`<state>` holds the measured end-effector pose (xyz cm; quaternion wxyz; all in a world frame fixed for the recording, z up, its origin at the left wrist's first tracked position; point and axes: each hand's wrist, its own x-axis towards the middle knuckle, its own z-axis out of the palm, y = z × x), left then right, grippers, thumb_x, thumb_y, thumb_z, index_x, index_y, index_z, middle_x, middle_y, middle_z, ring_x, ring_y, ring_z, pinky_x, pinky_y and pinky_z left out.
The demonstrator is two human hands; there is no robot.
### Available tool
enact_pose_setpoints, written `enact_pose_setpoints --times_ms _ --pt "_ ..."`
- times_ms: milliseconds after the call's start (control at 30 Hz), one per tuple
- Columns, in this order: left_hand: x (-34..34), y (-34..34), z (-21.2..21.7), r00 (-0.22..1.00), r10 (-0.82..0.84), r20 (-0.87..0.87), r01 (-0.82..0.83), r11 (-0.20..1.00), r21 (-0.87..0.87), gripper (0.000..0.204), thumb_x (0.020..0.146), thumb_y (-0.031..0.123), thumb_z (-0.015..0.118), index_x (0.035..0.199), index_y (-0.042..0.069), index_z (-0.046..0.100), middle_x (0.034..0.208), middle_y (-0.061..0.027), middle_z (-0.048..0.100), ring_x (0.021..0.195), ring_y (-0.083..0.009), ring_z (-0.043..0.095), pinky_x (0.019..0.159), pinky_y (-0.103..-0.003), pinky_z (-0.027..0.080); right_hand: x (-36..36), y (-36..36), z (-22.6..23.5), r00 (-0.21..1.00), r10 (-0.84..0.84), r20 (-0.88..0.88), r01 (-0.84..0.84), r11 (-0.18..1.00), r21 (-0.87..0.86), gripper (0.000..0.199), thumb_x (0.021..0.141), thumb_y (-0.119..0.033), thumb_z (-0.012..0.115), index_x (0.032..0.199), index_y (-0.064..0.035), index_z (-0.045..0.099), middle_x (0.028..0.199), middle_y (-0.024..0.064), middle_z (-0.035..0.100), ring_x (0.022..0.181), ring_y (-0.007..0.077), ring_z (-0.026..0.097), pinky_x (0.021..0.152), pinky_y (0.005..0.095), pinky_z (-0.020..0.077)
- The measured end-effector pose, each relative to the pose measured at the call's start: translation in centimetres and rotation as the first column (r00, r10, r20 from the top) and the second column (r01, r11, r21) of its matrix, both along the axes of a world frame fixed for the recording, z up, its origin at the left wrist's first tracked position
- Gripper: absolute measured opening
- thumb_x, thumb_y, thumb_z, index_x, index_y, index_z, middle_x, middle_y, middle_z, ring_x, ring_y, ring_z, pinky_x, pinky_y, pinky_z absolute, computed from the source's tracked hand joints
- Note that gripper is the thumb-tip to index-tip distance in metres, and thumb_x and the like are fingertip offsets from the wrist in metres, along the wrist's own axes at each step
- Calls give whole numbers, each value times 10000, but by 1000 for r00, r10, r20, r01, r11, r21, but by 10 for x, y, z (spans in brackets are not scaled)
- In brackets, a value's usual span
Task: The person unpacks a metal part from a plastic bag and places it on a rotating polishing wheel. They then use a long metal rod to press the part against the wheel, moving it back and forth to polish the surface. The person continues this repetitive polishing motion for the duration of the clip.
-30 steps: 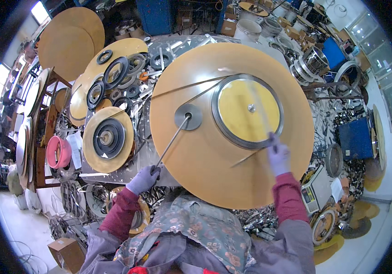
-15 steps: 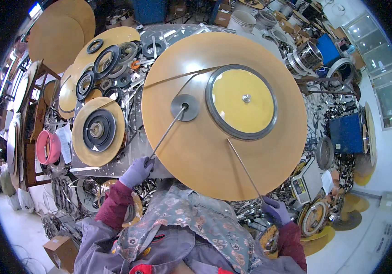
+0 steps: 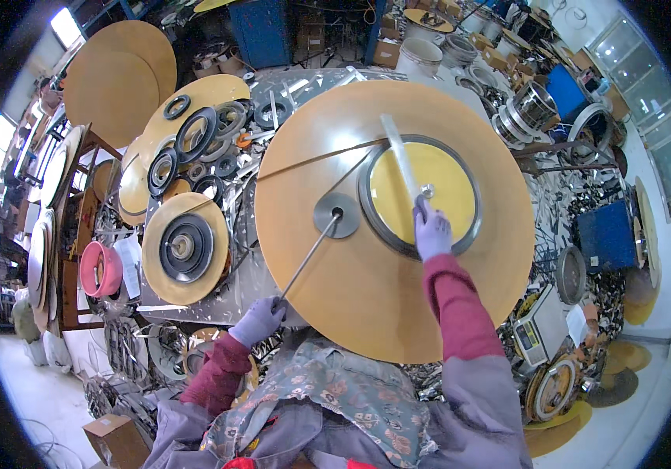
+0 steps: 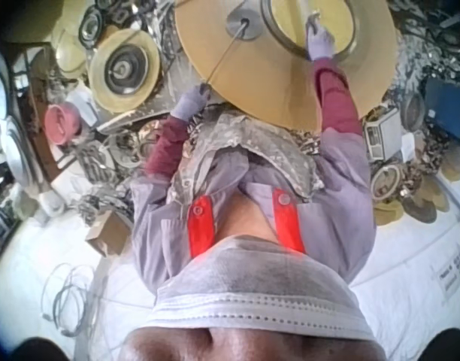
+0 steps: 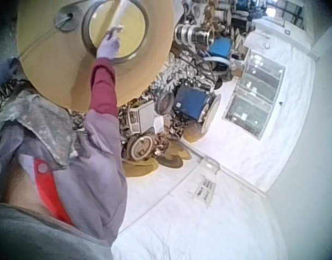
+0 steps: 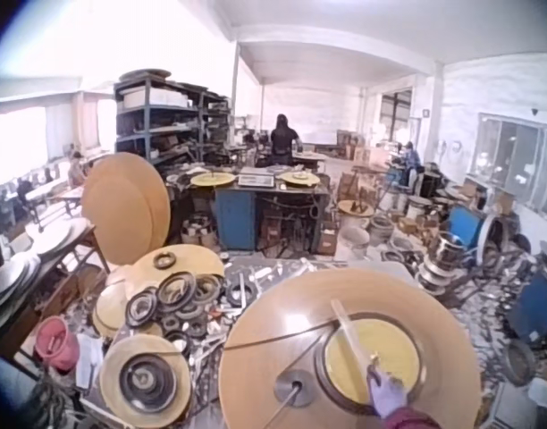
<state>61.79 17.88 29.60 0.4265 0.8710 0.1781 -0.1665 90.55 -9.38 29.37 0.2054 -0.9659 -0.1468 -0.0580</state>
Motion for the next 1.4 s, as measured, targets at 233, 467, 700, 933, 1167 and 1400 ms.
enact_pose_setpoints --times_ms 233,467,700,933,1167,1400 --pt "7 -3 -6 1000 5 2 -5 1000 17 270 906 218 490 925 -27 602 843 -269 611 807 -431 592 700 -485 457 40 -6 -15 988 54 -146 -78 984 -163 332 885 -292 526 1153 -108 593 948 192 647 905 344 617 815 443 473" --pt "0 -2 -2 997 -75 -23 77 993 88 255 914 212 478 954 -12 594 847 -259 620 826 -428 595 721 -488 464 31 -9 4 976 63 -211 -99 981 -165 325 883 -289 534 1151 -115 591 952 188 648 917 336 615 830 429 469" --pt "-6 -5 -6 992 -123 -28 126 986 110 258 916 219 476 911 -16 582 815 -259 618 809 -428 599 719 -499 463 10 -2 8 968 127 -217 -158 978 -133 332 883 -291 532 1155 -108 585 971 204 639 933 341 609 838 428 466" --pt "-15 -11 -24 994 -92 62 89 995 45 260 868 207 521 913 -37 600 834 -269 618 804 -425 605 696 -475 468 -13 -6 2 966 132 -220 -162 979 -123 343 883 -291 530 1168 -105 574 969 210 634 918 356 607 834 434 462" --pt "-22 -16 -24 990 -133 43 130 989 74 270 904 239 488 869 -10 587 815 -263 614 805 -443 591 719 -509 461 -34 -25 14 973 160 -164 -167 985 -31 343 877 -300 548 1172 -129 581 972 195 634 922 348 598 822 420 461" --pt "-30 -45 -10 991 -135 3 135 989 58 247 889 214 504 863 -14 596 780 -259 612 777 -436 596 698 -492 465 -33 -170 -51 969 -244 29 241 967 76 379 896 -291 526 1248 -151 542 1061 184 623 910 337 596 812 419 463"
